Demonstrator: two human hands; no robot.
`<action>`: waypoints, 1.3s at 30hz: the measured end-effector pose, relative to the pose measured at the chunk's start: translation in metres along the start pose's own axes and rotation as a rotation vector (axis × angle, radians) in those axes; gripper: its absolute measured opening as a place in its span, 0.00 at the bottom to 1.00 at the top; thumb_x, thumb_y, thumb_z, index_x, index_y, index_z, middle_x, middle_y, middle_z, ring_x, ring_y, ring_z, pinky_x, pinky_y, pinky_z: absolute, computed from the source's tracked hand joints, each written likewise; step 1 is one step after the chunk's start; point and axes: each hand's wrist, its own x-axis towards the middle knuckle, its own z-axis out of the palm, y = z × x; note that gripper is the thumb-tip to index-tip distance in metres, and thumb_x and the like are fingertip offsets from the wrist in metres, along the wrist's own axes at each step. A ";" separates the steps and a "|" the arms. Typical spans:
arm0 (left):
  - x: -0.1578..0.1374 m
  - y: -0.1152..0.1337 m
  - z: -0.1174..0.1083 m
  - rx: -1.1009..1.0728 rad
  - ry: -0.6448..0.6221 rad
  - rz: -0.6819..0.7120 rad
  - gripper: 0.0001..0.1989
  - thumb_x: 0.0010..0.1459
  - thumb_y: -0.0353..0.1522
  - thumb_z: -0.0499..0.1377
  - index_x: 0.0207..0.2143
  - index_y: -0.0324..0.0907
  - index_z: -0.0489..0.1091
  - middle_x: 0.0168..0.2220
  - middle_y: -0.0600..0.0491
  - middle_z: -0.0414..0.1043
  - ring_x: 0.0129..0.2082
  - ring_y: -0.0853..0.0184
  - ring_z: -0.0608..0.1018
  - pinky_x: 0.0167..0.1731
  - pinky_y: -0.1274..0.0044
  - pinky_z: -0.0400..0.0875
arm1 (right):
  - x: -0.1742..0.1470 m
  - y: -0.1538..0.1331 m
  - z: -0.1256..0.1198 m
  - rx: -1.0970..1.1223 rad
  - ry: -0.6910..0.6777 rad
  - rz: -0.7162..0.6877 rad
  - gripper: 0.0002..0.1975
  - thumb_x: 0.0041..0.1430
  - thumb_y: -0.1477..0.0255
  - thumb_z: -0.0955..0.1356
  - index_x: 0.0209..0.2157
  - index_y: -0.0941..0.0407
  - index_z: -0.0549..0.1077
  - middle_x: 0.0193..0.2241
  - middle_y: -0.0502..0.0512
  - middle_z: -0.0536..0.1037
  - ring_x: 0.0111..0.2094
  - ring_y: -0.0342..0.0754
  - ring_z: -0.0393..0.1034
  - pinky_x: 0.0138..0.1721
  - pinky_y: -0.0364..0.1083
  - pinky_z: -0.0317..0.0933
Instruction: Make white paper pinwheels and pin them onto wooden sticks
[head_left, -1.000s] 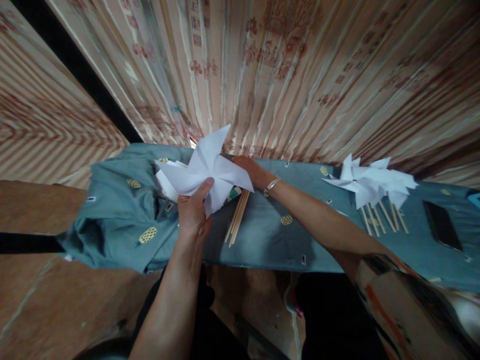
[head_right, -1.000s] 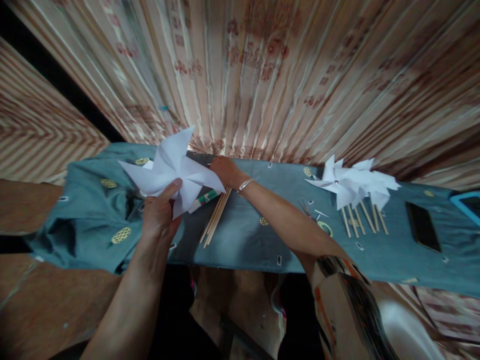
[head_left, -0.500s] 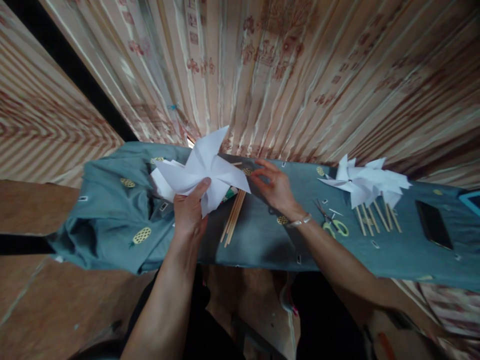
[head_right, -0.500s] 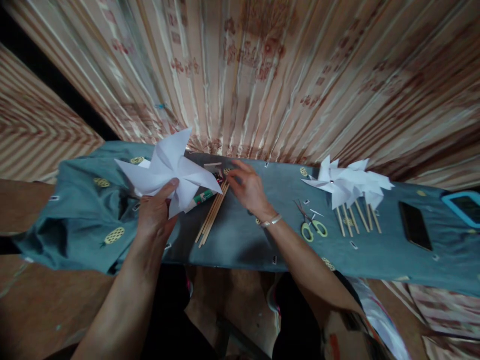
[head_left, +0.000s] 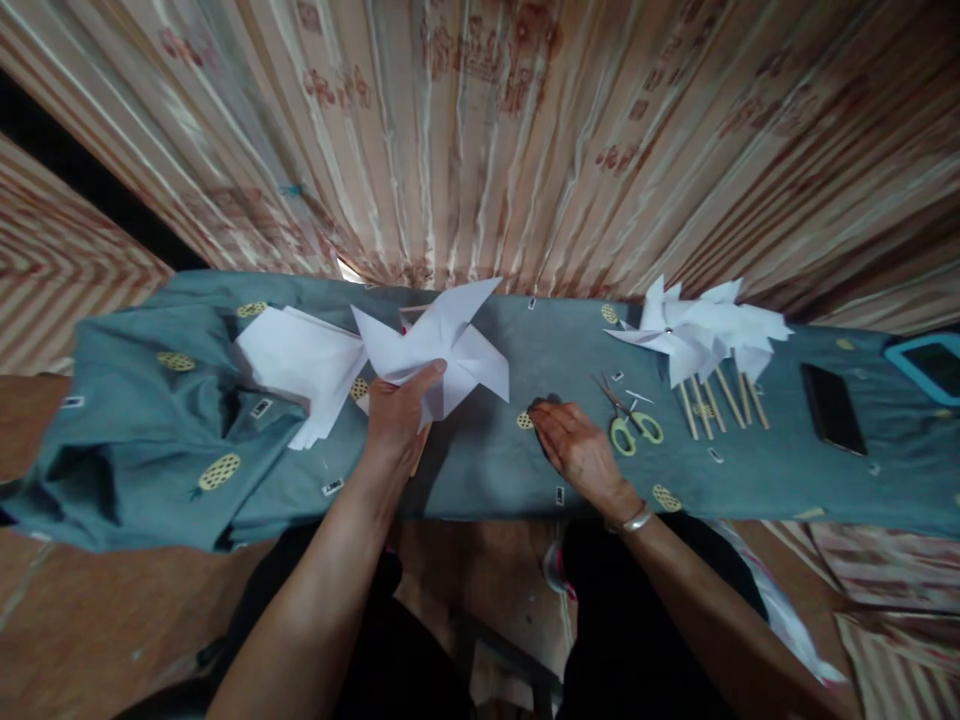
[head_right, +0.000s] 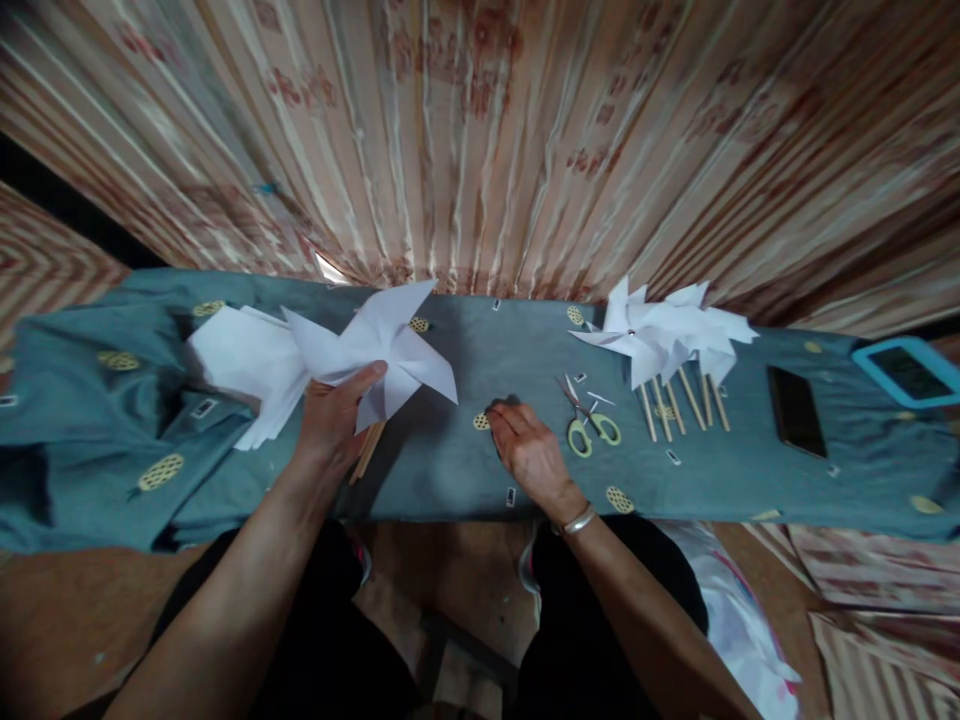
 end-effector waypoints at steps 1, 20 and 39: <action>0.000 -0.002 0.001 0.005 -0.005 0.001 0.13 0.34 0.31 0.73 0.26 0.41 0.78 0.28 0.52 0.81 0.34 0.60 0.83 0.38 0.71 0.78 | 0.000 -0.001 0.000 0.049 0.015 0.019 0.13 0.69 0.72 0.62 0.47 0.56 0.77 0.46 0.62 0.81 0.46 0.55 0.75 0.50 0.55 0.70; 0.000 -0.034 0.020 0.055 -0.070 0.013 0.09 0.35 0.29 0.73 0.22 0.39 0.78 0.27 0.53 0.80 0.28 0.69 0.79 0.33 0.78 0.74 | 0.007 -0.005 0.001 0.346 0.068 0.351 0.03 0.60 0.75 0.68 0.33 0.54 0.75 0.45 0.59 0.81 0.47 0.55 0.74 0.51 0.55 0.66; -0.007 -0.034 0.025 0.091 -0.080 0.018 0.10 0.35 0.29 0.73 0.25 0.38 0.79 0.27 0.52 0.81 0.27 0.68 0.79 0.31 0.77 0.74 | 0.012 0.002 -0.006 0.383 -0.036 0.354 0.04 0.53 0.77 0.70 0.29 0.53 0.76 0.47 0.59 0.78 0.49 0.56 0.73 0.55 0.59 0.64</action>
